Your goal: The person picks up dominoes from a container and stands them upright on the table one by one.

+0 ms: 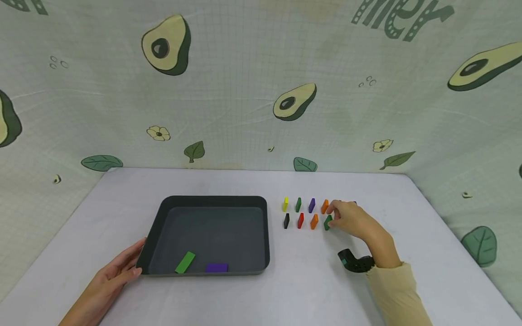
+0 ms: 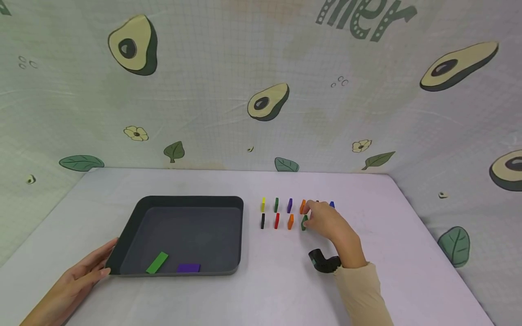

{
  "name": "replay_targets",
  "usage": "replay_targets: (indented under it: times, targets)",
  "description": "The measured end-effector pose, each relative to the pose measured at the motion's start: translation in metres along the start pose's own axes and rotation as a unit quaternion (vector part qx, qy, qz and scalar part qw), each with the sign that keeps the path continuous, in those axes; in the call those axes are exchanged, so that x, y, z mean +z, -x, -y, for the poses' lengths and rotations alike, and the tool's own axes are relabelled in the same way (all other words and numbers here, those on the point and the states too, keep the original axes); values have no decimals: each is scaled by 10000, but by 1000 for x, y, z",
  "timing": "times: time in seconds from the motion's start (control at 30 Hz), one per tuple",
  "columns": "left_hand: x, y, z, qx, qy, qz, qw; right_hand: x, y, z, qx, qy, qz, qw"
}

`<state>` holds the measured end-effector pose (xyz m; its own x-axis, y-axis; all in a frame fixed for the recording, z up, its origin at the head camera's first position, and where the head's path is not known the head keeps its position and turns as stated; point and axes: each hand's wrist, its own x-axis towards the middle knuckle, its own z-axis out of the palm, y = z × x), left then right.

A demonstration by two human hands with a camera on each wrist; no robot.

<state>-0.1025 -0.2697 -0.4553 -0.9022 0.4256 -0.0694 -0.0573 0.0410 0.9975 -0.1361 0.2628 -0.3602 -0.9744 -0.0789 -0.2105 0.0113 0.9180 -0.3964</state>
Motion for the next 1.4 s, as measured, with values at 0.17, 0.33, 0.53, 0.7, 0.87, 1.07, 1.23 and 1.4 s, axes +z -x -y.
replay_targets:
  times: [0.17, 0.33, 0.53, 0.7, 0.87, 1.07, 1.23, 1.4]
  targets:
    - [-1, -1, 1, -73, -44, -39, 10000, -2, 1, 2, 15, 18, -39, 10000]
    - [-1, -2, 0, -114, -100, -54, 9999, -5, 7, 6, -106, 99, -143, 9998]
    - [-2, -2, -1, 8, -61, 3, 10000, -8, 13, 19, -359, 225, -343, 9985]
    - [-2, -2, -1, 20, -47, 12, 10000, -7, 16, 34, -615, 134, -500, 9968]
    - [-3, -3, -1, 18, -78, -18, 10000, 3, 19, 50, -1342, 16, -590, 9892]
    - [-3, -3, 0, -4, -76, -62, 10000, 24, 23, 79, -2300, -31, -205, 9730]
    - [-3, -5, 0, -65, -98, -66, 9999, 43, 25, 99, -2682, -129, 229, 9630]
    - [-4, -5, -1, -43, -99, -31, 9999, 55, 28, 110, -2850, -166, 494, 9571]
